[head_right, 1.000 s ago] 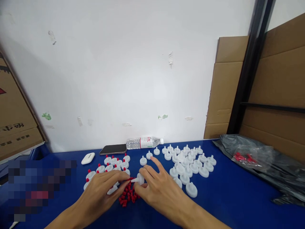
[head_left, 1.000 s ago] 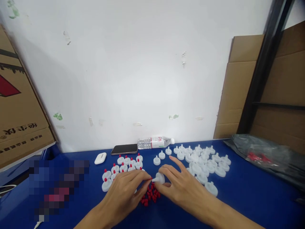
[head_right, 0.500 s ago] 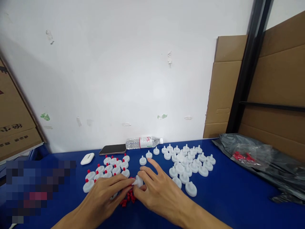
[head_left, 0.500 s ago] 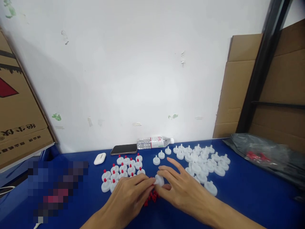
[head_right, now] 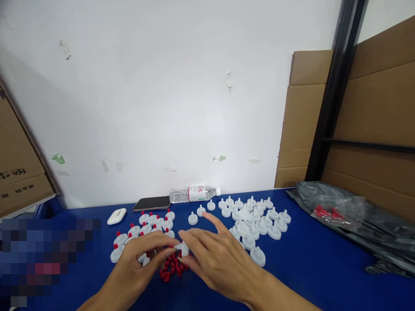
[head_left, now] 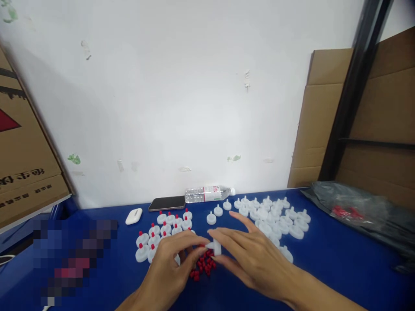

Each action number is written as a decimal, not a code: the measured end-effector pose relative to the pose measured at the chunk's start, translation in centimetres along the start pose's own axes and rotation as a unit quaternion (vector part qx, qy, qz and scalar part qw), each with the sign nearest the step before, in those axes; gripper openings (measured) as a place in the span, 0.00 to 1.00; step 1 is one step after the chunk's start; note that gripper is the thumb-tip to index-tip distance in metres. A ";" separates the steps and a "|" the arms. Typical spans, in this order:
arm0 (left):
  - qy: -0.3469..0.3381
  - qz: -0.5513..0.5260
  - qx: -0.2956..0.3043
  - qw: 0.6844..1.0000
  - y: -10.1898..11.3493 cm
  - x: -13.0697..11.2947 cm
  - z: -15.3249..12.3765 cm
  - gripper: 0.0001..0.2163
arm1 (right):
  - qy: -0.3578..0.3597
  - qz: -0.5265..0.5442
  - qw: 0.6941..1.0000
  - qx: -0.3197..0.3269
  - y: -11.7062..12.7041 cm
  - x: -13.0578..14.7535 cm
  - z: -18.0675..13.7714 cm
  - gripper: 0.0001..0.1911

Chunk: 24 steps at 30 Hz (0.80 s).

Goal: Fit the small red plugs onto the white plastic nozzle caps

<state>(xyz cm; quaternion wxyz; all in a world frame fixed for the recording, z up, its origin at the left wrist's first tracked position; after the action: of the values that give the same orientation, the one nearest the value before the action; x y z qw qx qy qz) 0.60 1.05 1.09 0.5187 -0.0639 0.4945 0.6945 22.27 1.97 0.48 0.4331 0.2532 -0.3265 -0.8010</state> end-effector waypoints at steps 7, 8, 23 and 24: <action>0.008 0.067 0.049 0.997 -0.3 1.5 -0.1 0.07 | 0.046 -0.028 0.998 -0.043 0.1 0.0 -0.3 0.15; -0.012 0.086 0.062 0.994 -0.3 1.7 -0.3 0.08 | 0.050 -0.024 0.998 -0.044 0.1 0.0 -0.4 0.15; -0.084 0.057 0.123 0.987 -0.2 0.0 -0.6 0.13 | 0.072 -0.013 0.996 -0.058 0.9 0.4 -0.7 0.17; -0.067 0.057 0.118 0.989 -0.2 0.1 -0.5 0.14 | 0.070 -0.020 0.995 -0.061 0.9 0.5 -0.7 0.18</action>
<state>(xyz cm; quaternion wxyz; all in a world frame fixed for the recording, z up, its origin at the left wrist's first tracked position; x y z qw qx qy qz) 0.51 0.69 0.62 0.5144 0.0728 0.5400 0.6622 22.94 1.00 0.64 0.4538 0.2882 -0.2410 -0.8080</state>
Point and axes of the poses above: each hand's wrist, its own z-axis towards the middle knuckle, its own y-axis out of the back of the hand, x = y × z, the point moved 1 cm from there along z, towards the middle knuckle, and after that the axes turned 6 degrees about x, right-handed, at the moved point
